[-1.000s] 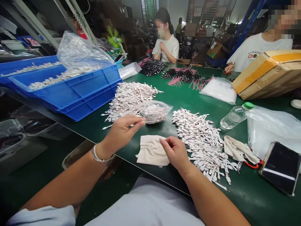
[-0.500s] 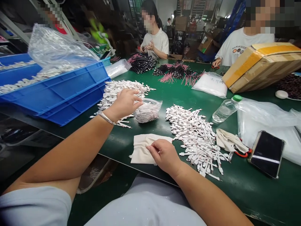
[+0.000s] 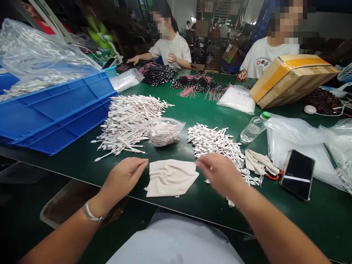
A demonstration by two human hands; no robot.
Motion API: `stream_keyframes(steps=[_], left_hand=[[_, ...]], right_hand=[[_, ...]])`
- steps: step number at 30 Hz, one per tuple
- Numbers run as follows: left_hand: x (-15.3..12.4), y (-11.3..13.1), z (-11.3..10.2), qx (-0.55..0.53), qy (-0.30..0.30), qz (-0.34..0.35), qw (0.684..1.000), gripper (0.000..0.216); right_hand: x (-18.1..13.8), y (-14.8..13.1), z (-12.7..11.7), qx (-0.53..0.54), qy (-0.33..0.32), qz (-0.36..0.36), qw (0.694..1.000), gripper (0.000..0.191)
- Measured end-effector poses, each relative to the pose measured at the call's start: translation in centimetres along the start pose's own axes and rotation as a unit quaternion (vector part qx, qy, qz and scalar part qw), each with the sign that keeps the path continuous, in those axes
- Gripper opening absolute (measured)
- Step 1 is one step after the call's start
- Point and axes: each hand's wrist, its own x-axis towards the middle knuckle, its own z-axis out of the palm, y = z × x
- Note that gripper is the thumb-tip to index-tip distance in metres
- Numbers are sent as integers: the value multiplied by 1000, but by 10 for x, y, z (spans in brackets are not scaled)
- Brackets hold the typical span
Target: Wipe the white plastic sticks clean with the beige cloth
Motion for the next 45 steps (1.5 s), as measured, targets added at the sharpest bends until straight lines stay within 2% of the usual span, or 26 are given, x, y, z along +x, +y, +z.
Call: stream_keyframes(steps=[2,4,6,10,14,16,18,21,22,24,26,29,31,33,34,36,38,39,41,43,44,45], left_hand=[[-15,-19,4,28,24,-45,998,22],[-24,-29,10,42,52,-62,996,21],[-28,-31,17,49,75,-66,994,19],[-28,-28,23,49,97,-69,992,16],[-27,-29,22,40,103,-80,991,18],[-28,-29,22,37,106,-84,990,19],[-28,-30,23,34,106,-86,990,19],[-29,-32,23,24,103,-89,990,19],[-29,-32,23,20,102,-91,990,19],[-27,-30,21,4,100,-98,990,20],[-24,-21,19,-41,106,-111,987,21],[-18,11,18,-165,88,-107,976,31],[-13,39,21,-262,26,-75,962,50],[-10,64,25,-362,-31,-60,930,61],[-8,73,27,-402,-47,-65,912,59],[-6,84,31,-449,-56,-91,887,43],[-6,88,33,-466,-53,-127,874,25],[-6,88,34,-473,-54,-146,867,21],[-8,86,33,-495,-64,-180,848,21],[-9,84,31,-516,-82,-204,828,25],[-9,84,30,-521,-90,-211,822,26],[-10,84,29,-523,-95,-216,819,27]], right_hand=[[28,37,-10,-61,-4,72,996,25],[66,67,-10,-105,-27,159,981,20],[105,85,-1,-116,-43,244,962,28],[159,95,26,-124,-34,256,958,37],[171,102,42,-131,-35,257,957,22],[168,107,43,-137,-19,257,956,11],[161,110,38,-151,16,252,956,11],[142,107,22,-136,114,222,959,15],[133,102,17,-94,157,208,961,14],[109,85,10,63,228,193,952,12],[80,61,9,262,223,220,913,19],[35,19,17,474,117,296,821,37],[10,-4,26,547,75,338,762,43],[-8,-19,35,591,55,369,715,45],[-14,-24,39,605,50,379,698,46],[-24,-28,45,619,44,388,681,47],[-30,-28,50,612,41,375,695,46],[-33,-28,52,596,42,354,720,45],[-38,-25,55,522,52,272,807,42],[-42,-23,55,381,67,157,909,33],[-43,-22,54,301,73,101,945,26],[-44,-21,53,230,76,56,969,20]])
